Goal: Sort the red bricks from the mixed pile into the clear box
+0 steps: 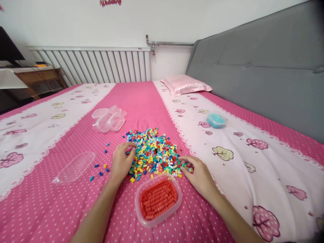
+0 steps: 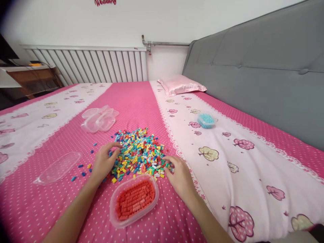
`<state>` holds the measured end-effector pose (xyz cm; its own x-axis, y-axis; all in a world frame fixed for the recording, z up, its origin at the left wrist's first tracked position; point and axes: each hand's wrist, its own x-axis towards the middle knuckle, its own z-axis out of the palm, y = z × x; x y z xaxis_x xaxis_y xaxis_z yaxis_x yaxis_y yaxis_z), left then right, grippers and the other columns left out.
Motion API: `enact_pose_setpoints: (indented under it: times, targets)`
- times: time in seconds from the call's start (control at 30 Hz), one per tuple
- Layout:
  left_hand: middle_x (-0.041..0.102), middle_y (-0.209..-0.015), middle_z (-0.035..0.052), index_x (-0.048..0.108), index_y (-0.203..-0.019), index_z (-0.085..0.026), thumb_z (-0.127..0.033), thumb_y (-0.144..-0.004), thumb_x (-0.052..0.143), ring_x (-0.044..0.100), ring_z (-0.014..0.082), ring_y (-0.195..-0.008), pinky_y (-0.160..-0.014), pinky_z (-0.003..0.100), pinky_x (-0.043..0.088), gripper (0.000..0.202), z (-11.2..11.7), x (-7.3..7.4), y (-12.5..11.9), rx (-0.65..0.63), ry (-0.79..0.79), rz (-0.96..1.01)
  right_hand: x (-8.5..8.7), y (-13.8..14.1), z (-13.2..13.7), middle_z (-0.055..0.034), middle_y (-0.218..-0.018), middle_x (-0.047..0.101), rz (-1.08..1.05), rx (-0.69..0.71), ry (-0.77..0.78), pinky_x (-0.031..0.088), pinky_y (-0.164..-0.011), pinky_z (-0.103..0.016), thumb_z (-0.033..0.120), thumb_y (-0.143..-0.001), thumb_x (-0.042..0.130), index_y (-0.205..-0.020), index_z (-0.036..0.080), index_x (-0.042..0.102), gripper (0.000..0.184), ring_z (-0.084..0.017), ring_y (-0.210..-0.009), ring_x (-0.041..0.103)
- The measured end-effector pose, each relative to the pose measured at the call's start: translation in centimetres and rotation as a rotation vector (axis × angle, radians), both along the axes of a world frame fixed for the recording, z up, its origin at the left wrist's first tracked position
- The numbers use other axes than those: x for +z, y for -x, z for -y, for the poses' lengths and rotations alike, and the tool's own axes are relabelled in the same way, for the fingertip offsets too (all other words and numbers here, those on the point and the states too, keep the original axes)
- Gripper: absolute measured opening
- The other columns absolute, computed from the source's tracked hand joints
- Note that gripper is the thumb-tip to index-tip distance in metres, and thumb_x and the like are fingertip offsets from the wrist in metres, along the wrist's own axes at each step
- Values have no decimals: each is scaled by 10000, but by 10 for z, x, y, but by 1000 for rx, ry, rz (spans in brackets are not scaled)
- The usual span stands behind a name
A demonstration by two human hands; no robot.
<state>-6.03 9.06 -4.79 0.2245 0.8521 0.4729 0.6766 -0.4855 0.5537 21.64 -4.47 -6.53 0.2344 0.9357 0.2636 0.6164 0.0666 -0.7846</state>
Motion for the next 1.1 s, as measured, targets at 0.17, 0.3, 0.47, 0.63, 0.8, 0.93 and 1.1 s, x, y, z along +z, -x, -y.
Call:
enact_pose_setpoints:
  times: [0.17, 0.3, 0.47, 0.63, 0.8, 0.93, 1.1]
  targets:
    - [755, -1042, 55, 695, -924, -247, -371, -908, 478, 677, 278, -1030, -1002, 446, 482, 251, -1, -2, 0, 12, 2, -6, -1, -6, 2, -71, -1015, 777, 32, -35, 40, 551, -843, -385, 151, -841, 529, -1129, 212, 778, 386, -229, -863, 690]
    - [755, -1043, 60, 703, -933, -243, -374, -908, 484, 677, 279, -1027, -990, 440, 483, 256, -2, -3, 1, 6, 13, -16, -3, -9, 2, -56, -1042, 783, 113, -53, 49, 541, -905, -399, 131, -879, 491, -1104, 252, 802, 402, -231, -930, 697]
    - [757, -1042, 70, 709, -944, -237, -394, -911, 480, 677, 294, -1035, -984, 458, 483, 280, -3, -4, 1, 1, 17, -24, -1, -7, 4, -80, -1119, 760, 283, -44, -20, 507, -952, -446, 150, -903, 562, -960, 230, 803, 260, -264, -1012, 635]
    - [755, -1034, 64, 706, -940, -236, -396, -910, 478, 679, 290, -1030, -986, 451, 485, 280, -2, -3, 0, 4, 11, -23, 2, -7, 6, -92, -1112, 713, 344, -19, -11, 493, -929, -436, 152, -895, 610, -937, 226, 772, 183, -273, -1006, 590]
    - [753, -1020, 71, 705, -938, -229, -393, -911, 473, 680, 294, -1015, -973, 455, 488, 285, -2, -3, -1, 4, 6, -21, 2, -11, 2, -84, -1097, 743, 159, -21, -48, 472, -978, -456, 233, -909, 593, -906, 234, 762, 169, -270, -1044, 640]
    - [753, -1027, 78, 704, -943, -224, -392, -910, 480, 673, 301, -1020, -974, 463, 481, 282, -2, -5, 0, 3, 4, -18, 5, -14, -1, -66, -1059, 792, -125, 18, 3, 476, -992, -458, 340, -885, 617, -910, 237, 767, 184, -274, -1036, 697]
    - [752, -1029, 77, 704, -932, -225, -353, -911, 499, 671, 292, -1018, -976, 452, 483, 242, -1, -6, -1, -2, 7, -11, 6, -14, 0, -91, -973, 807, -386, 106, 71, 544, -873, -390, 426, -828, 703, -892, 212, 771, 233, -262, -918, 739]
